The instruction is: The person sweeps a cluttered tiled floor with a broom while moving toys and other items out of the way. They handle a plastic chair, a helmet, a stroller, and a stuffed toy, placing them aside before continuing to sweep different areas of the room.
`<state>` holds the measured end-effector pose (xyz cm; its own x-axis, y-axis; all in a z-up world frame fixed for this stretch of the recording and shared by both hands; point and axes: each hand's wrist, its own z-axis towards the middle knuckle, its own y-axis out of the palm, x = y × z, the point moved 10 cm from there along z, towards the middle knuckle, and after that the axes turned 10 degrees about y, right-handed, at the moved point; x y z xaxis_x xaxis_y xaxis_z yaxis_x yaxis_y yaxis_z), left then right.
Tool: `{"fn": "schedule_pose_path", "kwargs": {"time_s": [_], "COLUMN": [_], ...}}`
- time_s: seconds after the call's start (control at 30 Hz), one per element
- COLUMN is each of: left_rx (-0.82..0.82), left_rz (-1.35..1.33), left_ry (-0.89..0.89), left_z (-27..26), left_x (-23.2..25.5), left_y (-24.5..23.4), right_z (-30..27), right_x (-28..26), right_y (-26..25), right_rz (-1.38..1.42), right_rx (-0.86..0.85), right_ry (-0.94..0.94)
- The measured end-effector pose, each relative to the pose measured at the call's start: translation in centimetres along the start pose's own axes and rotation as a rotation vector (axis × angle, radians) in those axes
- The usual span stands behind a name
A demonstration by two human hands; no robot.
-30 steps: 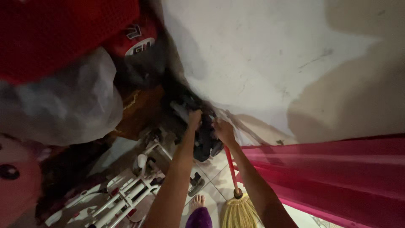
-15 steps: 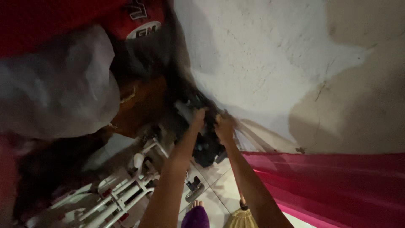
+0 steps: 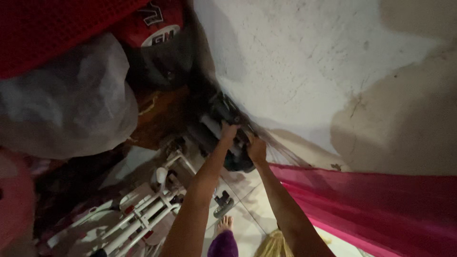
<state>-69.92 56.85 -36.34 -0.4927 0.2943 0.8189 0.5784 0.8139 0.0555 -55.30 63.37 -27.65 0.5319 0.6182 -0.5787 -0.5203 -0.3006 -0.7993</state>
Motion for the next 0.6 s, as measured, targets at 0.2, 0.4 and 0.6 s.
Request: {"fn": "schedule_pose_path", "kwargs": {"time_s": [0.2, 0.4, 0.6], "left_rx": [-0.001, 0.023, 0.204], "left_rz": [0.3, 0.332, 0.374], "left_ry": [0.063, 0.138, 0.275], "left_z": [3.8, 3.4, -3.6], "left_x": [1.4, 1.8, 1.6], "left_y": [0.4, 0.5, -4.7], "right_z": [1.6, 1.5, -0.9], "right_x": [1.1, 0.3, -3.1], "right_y": [1.9, 1.2, -3.3], "right_rz": [-0.091, 0.022, -0.017], "right_rx": [-0.101, -0.031, 0.086], "right_ry": [0.112, 0.109, 0.082]}}
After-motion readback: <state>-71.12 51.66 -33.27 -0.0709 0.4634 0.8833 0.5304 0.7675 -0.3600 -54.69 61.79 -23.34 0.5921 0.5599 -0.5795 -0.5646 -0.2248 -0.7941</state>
